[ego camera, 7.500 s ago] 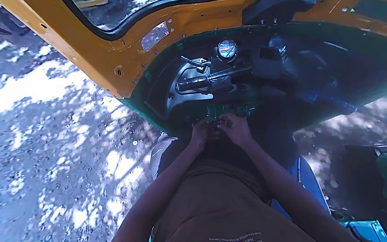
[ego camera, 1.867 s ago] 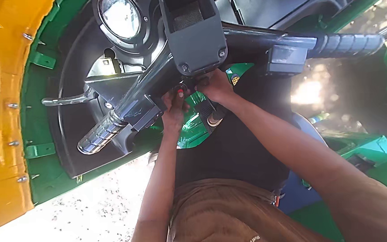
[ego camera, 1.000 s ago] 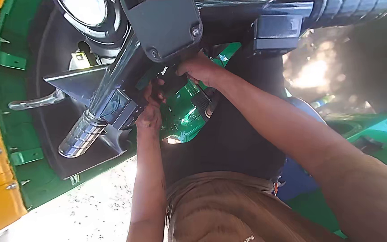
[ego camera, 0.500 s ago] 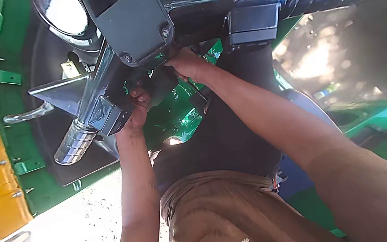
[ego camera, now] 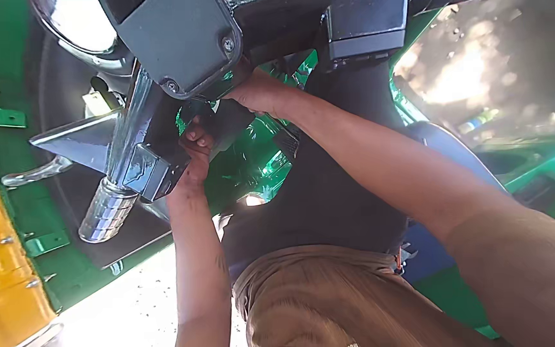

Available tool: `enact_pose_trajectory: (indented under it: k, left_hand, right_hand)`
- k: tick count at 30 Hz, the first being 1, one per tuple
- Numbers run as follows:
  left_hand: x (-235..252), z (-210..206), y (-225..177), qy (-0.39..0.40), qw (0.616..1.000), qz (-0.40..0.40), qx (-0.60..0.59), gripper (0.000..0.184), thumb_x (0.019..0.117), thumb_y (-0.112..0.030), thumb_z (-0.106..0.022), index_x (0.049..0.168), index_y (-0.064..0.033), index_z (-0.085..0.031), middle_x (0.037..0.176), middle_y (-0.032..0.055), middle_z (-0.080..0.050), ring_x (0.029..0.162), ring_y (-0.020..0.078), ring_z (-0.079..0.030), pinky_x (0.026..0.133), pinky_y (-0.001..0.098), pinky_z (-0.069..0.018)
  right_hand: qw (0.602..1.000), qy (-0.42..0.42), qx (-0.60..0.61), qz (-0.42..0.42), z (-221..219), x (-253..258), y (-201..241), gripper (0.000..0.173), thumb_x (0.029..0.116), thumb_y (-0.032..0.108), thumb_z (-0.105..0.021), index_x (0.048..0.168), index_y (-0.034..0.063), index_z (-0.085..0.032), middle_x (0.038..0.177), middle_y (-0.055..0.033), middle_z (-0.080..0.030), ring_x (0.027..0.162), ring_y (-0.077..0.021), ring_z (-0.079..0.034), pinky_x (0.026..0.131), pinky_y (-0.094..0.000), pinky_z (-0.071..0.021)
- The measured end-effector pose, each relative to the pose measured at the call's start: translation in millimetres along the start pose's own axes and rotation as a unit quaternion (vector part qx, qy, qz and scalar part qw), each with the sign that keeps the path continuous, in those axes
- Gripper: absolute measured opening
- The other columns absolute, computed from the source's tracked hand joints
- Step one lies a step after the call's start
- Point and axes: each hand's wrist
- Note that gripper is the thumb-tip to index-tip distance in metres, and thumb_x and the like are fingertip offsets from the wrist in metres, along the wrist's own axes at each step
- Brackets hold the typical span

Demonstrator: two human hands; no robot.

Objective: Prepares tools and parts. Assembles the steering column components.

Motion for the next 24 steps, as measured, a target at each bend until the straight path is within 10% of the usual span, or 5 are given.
enact_pose_trajectory:
  k: [4, 9, 14, 18, 24]
  left_hand:
    - [10.5, 39.1, -7.2, 0.115, 0.99, 0.048, -0.063, 0.031, 0.1078, -0.024, -0.038, 0.115, -0.0011, -0.058, 0.082, 0.0027, -0.063, 0.07, 0.0085, -0.062, 0.069, 0.019, -0.0524]
    - [18.0, 25.2, -3.8, 0.093, 0.98, 0.076, -0.159, 0.015, 0.103, -0.009, -0.044, 0.102, -0.0021, -0.057, 0.079, 0.0019, -0.061, 0.065, 0.0055, -0.061, 0.063, 0.0143, -0.052]
    - [17.1, 17.1, -7.1, 0.085, 0.983, 0.077, -0.142, 0.019, 0.1042, -0.013, -0.043, 0.099, -0.0018, -0.058, 0.079, 0.0027, -0.062, 0.066, 0.0058, -0.063, 0.063, 0.0136, -0.0526]
    - [12.3, 21.7, -12.2, 0.108, 0.989, 0.071, -0.073, 0.029, 0.1064, -0.024, -0.04, 0.11, -0.0006, -0.058, 0.083, 0.0049, -0.064, 0.068, 0.0096, -0.064, 0.066, 0.0185, -0.054]
    - [14.2, 32.3, -14.7, 0.108, 0.985, 0.066, -0.12, 0.035, 0.1072, -0.029, -0.035, 0.108, -0.0008, -0.056, 0.082, 0.005, -0.063, 0.071, 0.0102, -0.064, 0.068, 0.0184, -0.0543]
  right_hand:
    - [0.999, 0.025, -0.01, -0.039, 6.4, -2.6, 5.3, 0.024, 0.0959, 0.036, -0.073, 0.092, 0.0148, -0.064, 0.063, 0.0055, -0.044, 0.047, -0.0043, -0.034, 0.044, -0.0212, -0.0293]
    - [0.992, 0.015, -0.054, -0.117, 14.1, -5.7, 16.9, 0.036, 0.103, 0.042, -0.062, 0.078, 0.0169, -0.055, 0.054, 0.0079, -0.04, 0.042, -0.0025, -0.035, 0.042, -0.019, -0.0301]
    - [0.991, 0.027, -0.113, -0.062, 7.5, -5.3, 18.2, 0.032, 0.1015, 0.047, -0.063, 0.098, 0.0156, -0.064, 0.066, 0.0058, -0.042, 0.048, -0.0045, -0.034, 0.045, -0.0216, -0.0284]
    - [0.984, 0.038, -0.172, -0.004, 2.5, 7.1, 11.8, 0.06, 0.0909, 0.056, -0.073, 0.132, 0.0132, -0.066, 0.121, -0.0075, -0.069, 0.112, -0.0175, -0.064, 0.095, -0.0447, -0.0507]
    - [0.99, 0.03, -0.136, 0.006, -0.8, 18.4, 2.5, 0.074, 0.0806, 0.061, -0.081, 0.136, 0.0146, -0.064, 0.128, -0.0066, -0.068, 0.123, -0.0159, -0.062, 0.105, -0.0439, -0.0489]
Point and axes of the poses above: each hand's wrist, its own x-axis towards the middle knuckle, its own z-axis out of the back of the hand, y = z × x
